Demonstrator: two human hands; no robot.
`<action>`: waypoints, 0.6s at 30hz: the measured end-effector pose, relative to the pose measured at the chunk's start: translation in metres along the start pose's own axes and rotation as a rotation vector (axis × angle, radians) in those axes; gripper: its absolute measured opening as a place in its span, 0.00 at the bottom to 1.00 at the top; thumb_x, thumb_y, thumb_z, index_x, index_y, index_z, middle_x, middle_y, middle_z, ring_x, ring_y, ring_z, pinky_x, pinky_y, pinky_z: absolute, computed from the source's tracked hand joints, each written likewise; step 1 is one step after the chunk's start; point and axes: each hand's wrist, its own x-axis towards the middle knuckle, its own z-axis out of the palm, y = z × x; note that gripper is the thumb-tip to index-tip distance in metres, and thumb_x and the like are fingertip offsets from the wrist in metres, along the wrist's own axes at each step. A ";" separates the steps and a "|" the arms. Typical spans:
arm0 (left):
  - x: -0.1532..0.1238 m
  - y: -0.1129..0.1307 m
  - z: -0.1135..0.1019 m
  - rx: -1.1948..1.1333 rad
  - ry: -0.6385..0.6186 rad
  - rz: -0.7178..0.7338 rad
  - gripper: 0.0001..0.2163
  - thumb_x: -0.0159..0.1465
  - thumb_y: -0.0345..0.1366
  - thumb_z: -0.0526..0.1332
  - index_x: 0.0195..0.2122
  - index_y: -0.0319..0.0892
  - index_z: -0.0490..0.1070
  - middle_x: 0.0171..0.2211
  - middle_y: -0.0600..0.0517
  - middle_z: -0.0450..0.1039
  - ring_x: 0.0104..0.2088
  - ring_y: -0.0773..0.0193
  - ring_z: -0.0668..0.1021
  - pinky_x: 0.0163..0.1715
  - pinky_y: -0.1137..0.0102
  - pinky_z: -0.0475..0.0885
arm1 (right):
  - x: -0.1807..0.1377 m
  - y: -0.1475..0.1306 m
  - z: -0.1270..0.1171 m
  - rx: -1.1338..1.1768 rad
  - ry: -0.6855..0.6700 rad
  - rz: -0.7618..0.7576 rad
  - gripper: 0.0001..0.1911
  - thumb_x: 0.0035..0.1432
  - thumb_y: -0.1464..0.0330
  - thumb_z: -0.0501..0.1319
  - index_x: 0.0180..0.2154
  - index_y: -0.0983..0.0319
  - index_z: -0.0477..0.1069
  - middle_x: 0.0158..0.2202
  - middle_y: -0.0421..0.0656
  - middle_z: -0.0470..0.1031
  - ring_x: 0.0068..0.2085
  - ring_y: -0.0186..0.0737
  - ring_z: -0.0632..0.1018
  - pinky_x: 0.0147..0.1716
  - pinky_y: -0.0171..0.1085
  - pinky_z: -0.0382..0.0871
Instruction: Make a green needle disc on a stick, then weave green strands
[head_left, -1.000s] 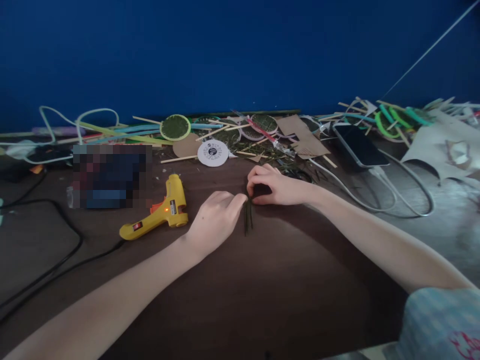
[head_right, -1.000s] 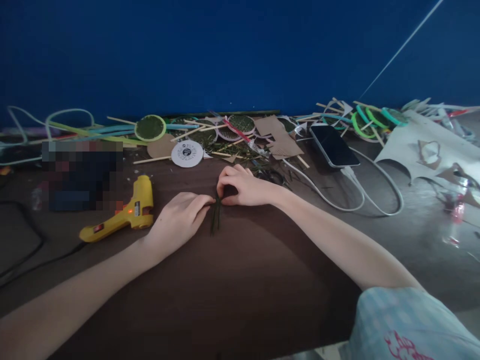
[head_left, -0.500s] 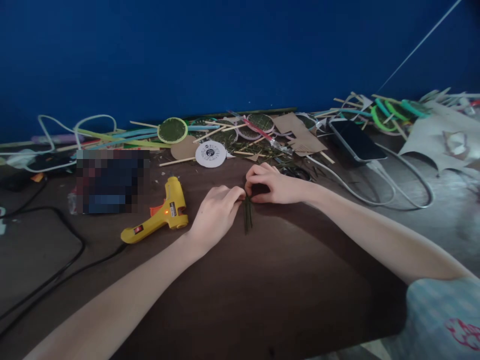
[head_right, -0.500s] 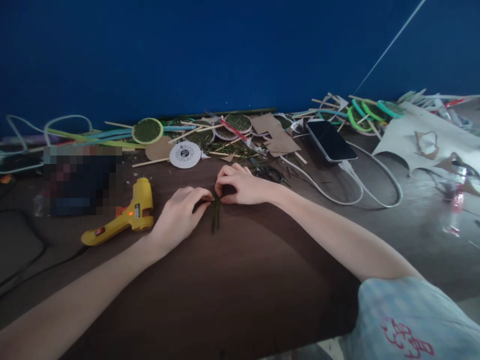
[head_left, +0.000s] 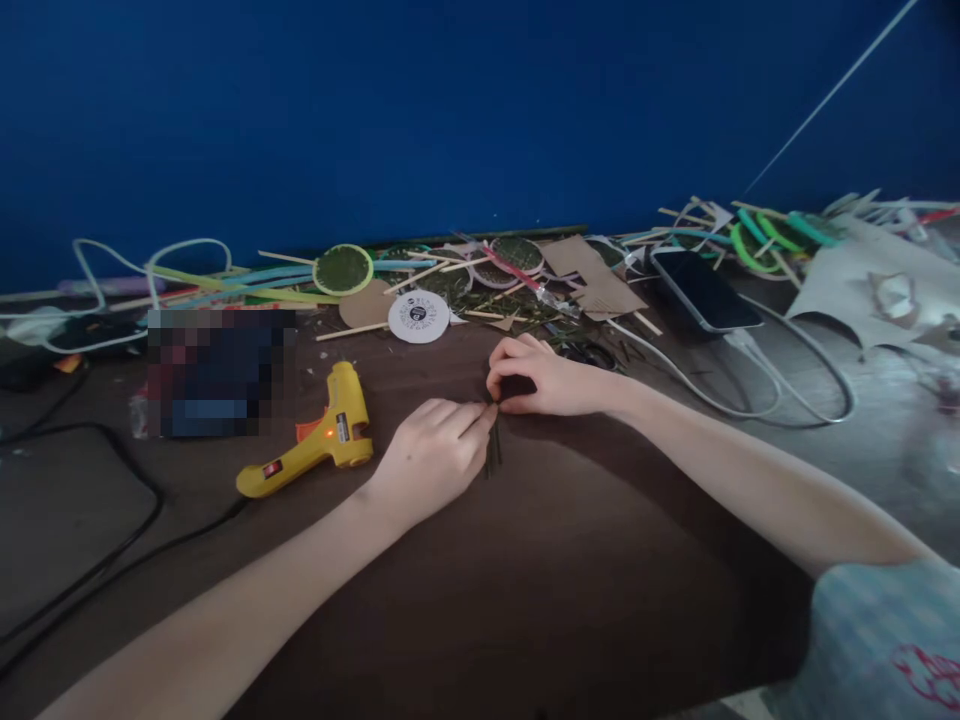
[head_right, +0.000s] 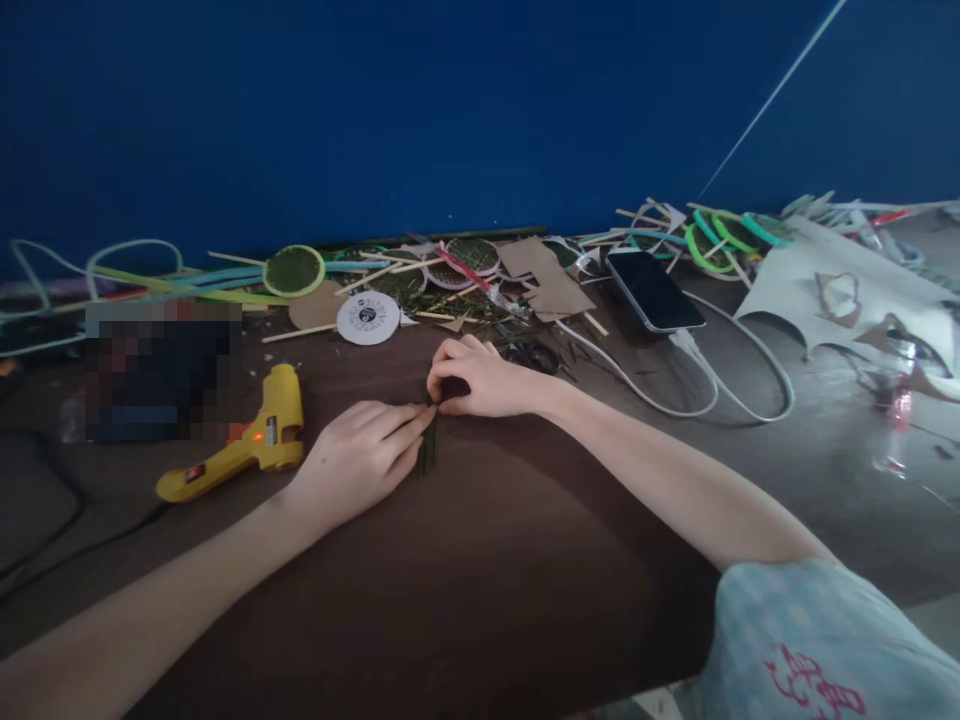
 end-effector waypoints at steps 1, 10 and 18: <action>0.000 0.001 0.000 -0.002 -0.008 -0.003 0.11 0.63 0.30 0.54 0.43 0.35 0.72 0.35 0.47 0.76 0.33 0.61 0.76 0.34 0.65 0.72 | 0.000 0.000 -0.001 0.002 -0.001 -0.008 0.05 0.55 0.65 0.60 0.33 0.59 0.70 0.43 0.44 0.65 0.47 0.45 0.63 0.49 0.49 0.55; -0.001 0.003 0.001 -0.002 0.012 -0.007 0.10 0.61 0.31 0.56 0.41 0.35 0.74 0.38 0.48 0.77 0.37 0.60 0.78 0.36 0.65 0.72 | 0.004 0.028 -0.026 0.113 0.362 0.098 0.07 0.52 0.74 0.55 0.32 0.61 0.71 0.36 0.43 0.74 0.38 0.40 0.73 0.41 0.41 0.65; -0.002 0.003 0.001 -0.015 0.030 -0.010 0.11 0.61 0.28 0.54 0.40 0.35 0.74 0.38 0.47 0.77 0.37 0.60 0.78 0.36 0.65 0.73 | -0.008 0.062 -0.050 -0.089 0.380 0.267 0.08 0.48 0.75 0.55 0.30 0.61 0.71 0.31 0.41 0.74 0.32 0.37 0.72 0.35 0.38 0.64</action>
